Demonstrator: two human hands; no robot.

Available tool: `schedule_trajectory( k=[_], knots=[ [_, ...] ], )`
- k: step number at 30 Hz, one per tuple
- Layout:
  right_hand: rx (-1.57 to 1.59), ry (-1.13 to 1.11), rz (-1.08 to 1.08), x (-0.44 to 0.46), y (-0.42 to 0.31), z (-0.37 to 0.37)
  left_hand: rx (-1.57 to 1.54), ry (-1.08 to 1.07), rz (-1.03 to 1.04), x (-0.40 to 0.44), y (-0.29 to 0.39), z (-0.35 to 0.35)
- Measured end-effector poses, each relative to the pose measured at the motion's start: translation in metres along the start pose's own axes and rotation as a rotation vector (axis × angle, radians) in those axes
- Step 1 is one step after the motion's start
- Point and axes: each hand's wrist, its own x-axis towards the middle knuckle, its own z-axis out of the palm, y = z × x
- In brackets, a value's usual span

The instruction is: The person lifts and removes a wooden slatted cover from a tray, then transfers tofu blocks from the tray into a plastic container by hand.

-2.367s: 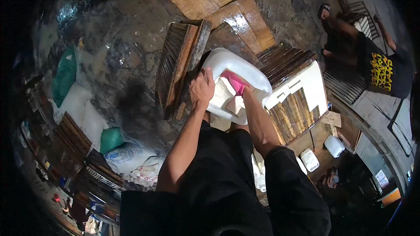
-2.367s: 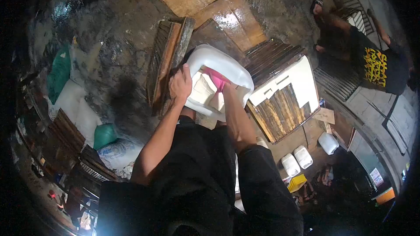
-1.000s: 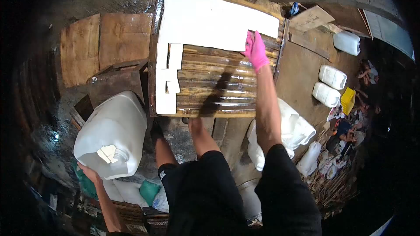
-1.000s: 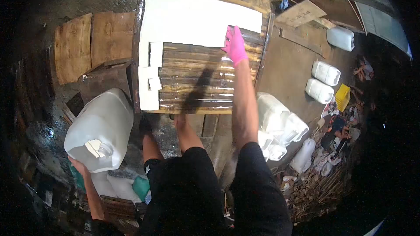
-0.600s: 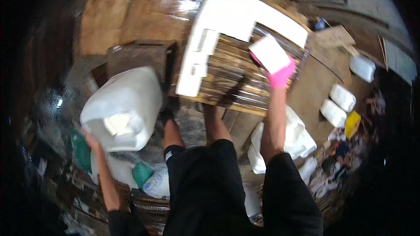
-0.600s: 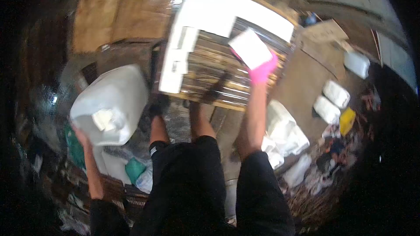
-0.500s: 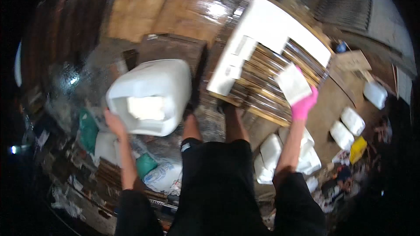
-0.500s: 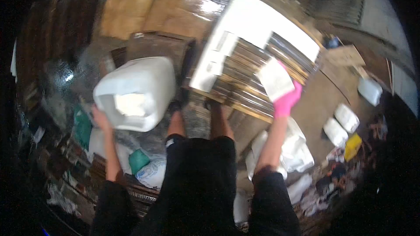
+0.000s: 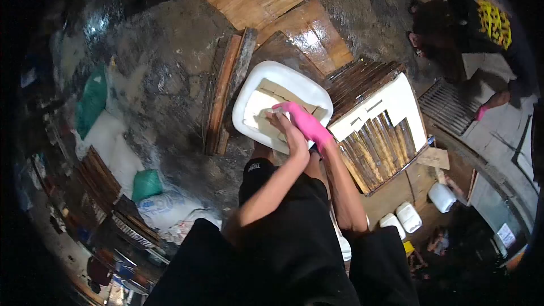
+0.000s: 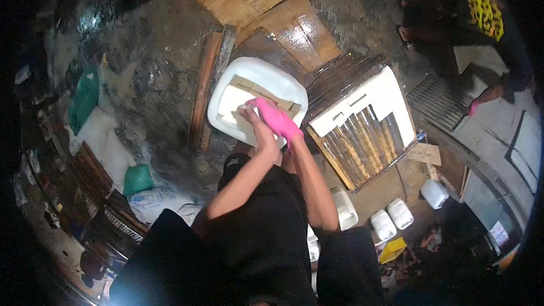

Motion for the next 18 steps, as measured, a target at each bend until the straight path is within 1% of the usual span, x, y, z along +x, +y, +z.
schedule_trajectory(
  k=[1,3,5,6,9,11,13,15,16,17,18],
  knots=[
    [-0.170,-0.003,0.115,0.017,0.012,0.016,0.147,0.079,-0.230,0.031,-0.018,-0.019],
    [-0.407,-0.015,0.295,0.038,0.031,0.035,0.272,0.137,-0.478,0.061,-0.042,-0.037],
    [-0.542,-0.036,0.406,0.047,0.034,0.038,0.090,0.011,-0.697,0.065,-0.030,-0.029],
    [-0.591,-0.047,0.442,0.051,0.038,0.039,0.168,-0.034,-0.768,0.066,-0.024,-0.031],
    [-0.673,-0.082,0.541,0.053,0.037,0.037,0.140,-0.048,-0.824,0.080,-0.049,-0.047],
    [-0.693,-0.094,0.597,0.051,0.030,0.032,0.149,-0.090,-0.858,0.064,-0.008,-0.035],
    [-0.688,-0.082,0.606,0.048,0.030,0.031,0.201,0.020,-0.857,0.045,0.032,-0.021],
    [-0.658,-0.036,0.526,0.046,0.058,0.034,0.179,-0.006,-0.859,0.053,0.019,-0.028],
    [-0.623,0.007,0.440,0.044,0.071,0.034,0.158,-0.026,-0.856,0.059,0.004,-0.035],
    [-0.626,0.013,0.448,0.039,0.078,0.038,0.160,-0.034,-0.863,0.076,-0.032,-0.047],
    [-0.569,0.156,0.397,0.033,0.083,0.046,0.333,-0.021,-0.767,0.098,-0.081,-0.062]
  ],
)
